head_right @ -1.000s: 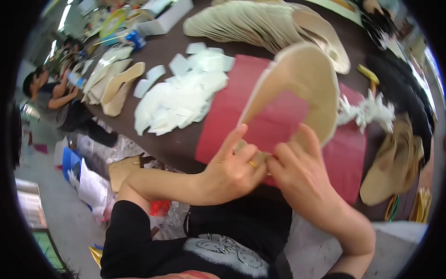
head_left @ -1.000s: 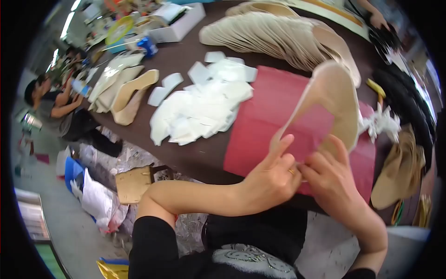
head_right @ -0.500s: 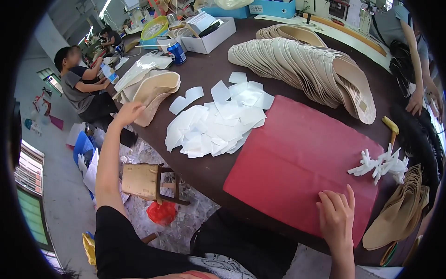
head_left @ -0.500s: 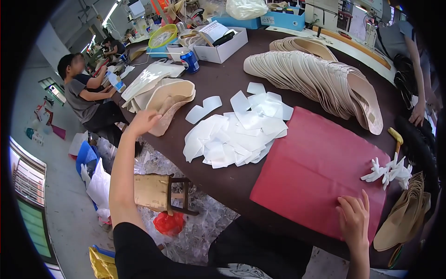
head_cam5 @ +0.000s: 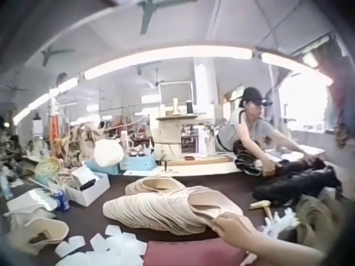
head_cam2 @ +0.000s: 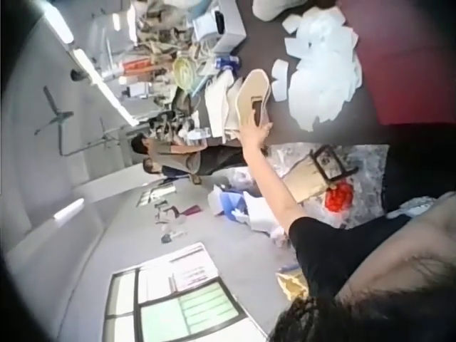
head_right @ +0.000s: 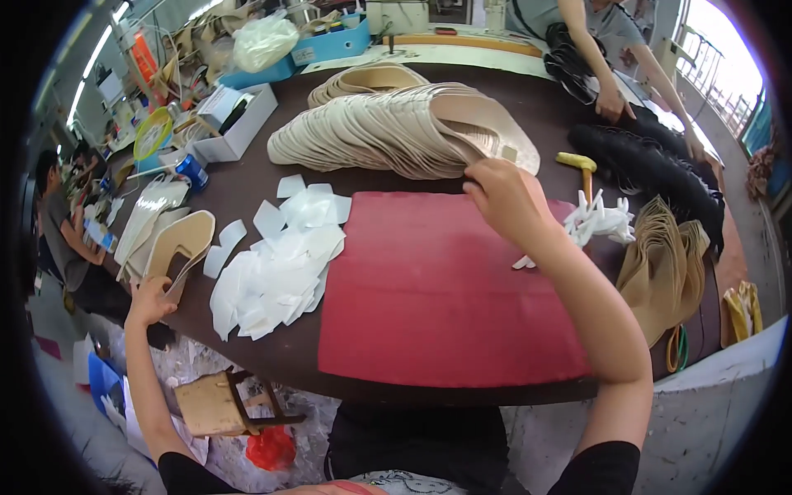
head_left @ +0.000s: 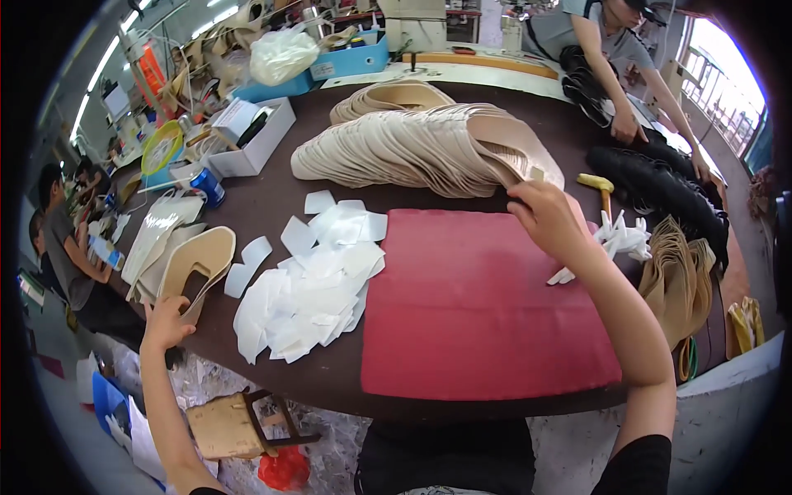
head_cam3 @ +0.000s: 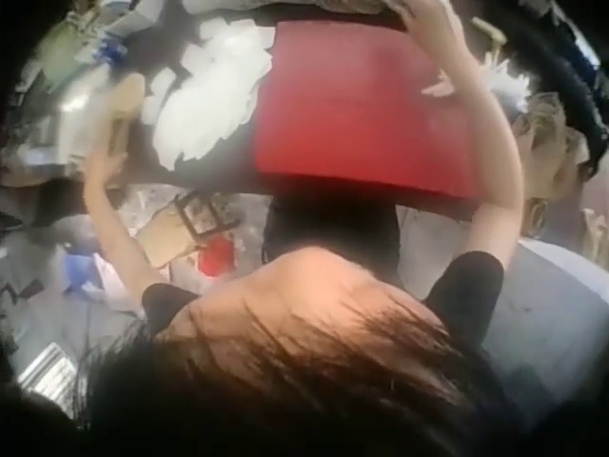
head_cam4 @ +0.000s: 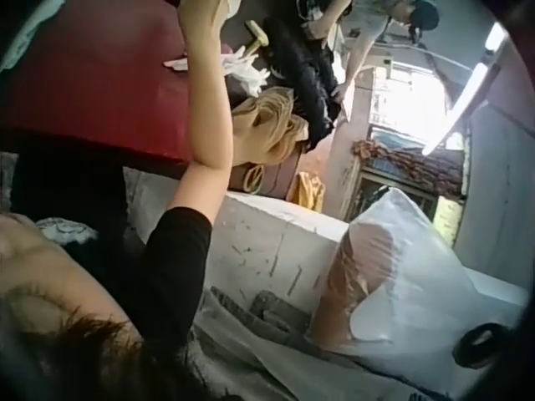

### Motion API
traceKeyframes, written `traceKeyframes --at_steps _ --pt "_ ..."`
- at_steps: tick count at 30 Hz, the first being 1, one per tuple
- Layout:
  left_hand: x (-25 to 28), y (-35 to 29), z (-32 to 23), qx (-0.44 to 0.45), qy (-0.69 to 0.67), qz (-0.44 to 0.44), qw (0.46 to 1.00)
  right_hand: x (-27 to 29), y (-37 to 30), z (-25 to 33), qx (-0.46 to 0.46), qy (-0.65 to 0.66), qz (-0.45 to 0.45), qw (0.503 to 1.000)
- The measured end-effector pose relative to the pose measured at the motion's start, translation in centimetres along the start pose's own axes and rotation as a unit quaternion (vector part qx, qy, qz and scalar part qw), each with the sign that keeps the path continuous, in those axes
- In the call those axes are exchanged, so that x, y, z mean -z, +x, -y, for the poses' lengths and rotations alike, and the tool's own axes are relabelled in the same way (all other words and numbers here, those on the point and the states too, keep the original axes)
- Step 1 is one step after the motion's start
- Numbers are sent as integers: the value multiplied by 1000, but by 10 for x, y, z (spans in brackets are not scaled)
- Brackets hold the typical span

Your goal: Assembling shoe uppers by applying lining and reinforcement materials.

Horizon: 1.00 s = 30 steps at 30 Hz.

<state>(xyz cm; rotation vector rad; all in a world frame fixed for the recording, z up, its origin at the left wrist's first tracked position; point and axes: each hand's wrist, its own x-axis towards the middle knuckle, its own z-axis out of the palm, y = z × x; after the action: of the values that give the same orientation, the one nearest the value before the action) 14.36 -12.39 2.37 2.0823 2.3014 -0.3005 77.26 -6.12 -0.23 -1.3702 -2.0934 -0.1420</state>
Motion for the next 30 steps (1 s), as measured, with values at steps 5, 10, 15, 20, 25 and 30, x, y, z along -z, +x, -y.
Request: traceKeyframes --at_steps 5,10,15,20,25,30 --pt "28 34 -141 -137 -104 -162 972 -6 48 -95 -72 -66 85 992" --pt "35 75 -310 -474 -54 -236 847 -13 56 -143 -250 248 228 908" --pt "23 130 -464 -512 -72 -401 756 -31 56 -150 -328 311 172 875" --pt "2 149 -511 -443 13 -343 828 -11 84 -148 -378 -56 -142 913" --pt "8 156 -496 -506 -97 -255 818 110 112 -116 -70 -70 -295 950" --pt "47 43 -406 -421 -765 263 410 158 49 19 16 111 148 983"
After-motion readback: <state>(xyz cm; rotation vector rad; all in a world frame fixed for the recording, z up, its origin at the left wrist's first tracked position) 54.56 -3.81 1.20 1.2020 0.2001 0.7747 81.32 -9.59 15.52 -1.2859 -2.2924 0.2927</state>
